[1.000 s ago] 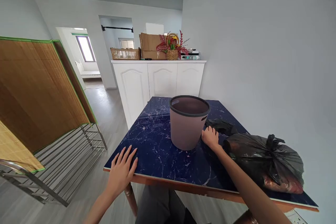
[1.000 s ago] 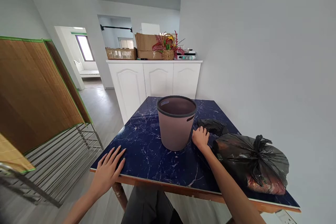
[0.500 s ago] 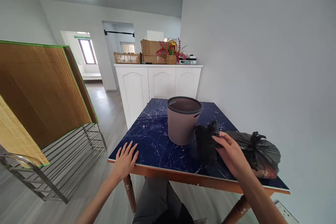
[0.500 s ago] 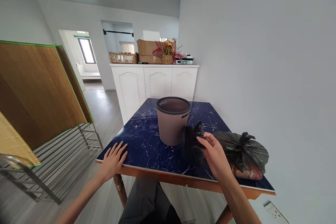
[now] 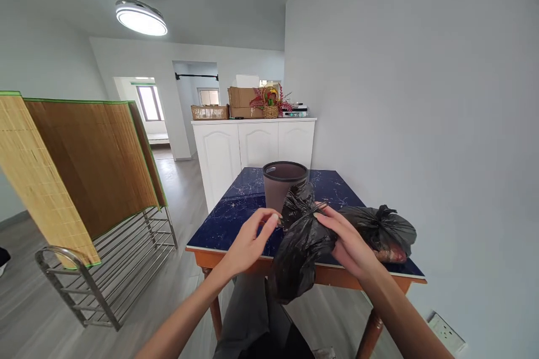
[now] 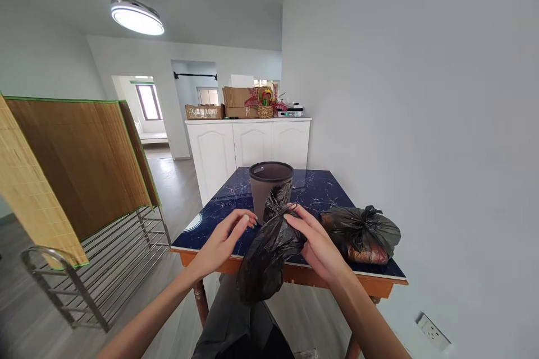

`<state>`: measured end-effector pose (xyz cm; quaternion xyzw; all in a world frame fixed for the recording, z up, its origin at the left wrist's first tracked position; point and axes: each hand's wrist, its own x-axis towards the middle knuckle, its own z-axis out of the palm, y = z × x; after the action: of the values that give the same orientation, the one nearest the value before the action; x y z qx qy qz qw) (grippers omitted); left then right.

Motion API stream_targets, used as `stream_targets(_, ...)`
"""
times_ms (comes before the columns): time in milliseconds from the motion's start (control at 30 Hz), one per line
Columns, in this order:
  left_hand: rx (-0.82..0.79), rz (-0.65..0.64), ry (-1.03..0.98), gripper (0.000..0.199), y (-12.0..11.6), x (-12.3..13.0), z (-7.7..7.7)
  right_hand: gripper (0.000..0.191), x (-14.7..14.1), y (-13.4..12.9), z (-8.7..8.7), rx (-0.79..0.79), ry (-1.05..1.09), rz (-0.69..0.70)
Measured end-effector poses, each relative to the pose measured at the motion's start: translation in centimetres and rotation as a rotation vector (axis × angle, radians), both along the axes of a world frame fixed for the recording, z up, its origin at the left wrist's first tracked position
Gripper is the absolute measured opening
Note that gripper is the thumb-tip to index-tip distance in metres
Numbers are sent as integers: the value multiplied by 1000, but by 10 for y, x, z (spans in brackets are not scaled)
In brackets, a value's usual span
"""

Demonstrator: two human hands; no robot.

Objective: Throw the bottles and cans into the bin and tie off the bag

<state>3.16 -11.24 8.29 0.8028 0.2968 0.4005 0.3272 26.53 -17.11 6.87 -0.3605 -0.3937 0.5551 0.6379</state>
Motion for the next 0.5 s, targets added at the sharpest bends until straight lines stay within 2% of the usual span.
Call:
stream_targets(67, 6, -95, 103, 36, -13, 5, 10, 51, 1, -4, 0, 30, -37, 29)
stream_targets(133, 2, -108, 173, 36, -21, 8, 16, 49, 3, -5, 0, 72, -85, 47)
stream_targets(267, 23, 67, 97, 40, -18, 7, 16, 53, 9, -5, -4, 141, -189, 13)
stream_targets(500, 102, 413, -117, 41, 27, -25, 16, 61, 16, 6, -22, 72, -447, -135)
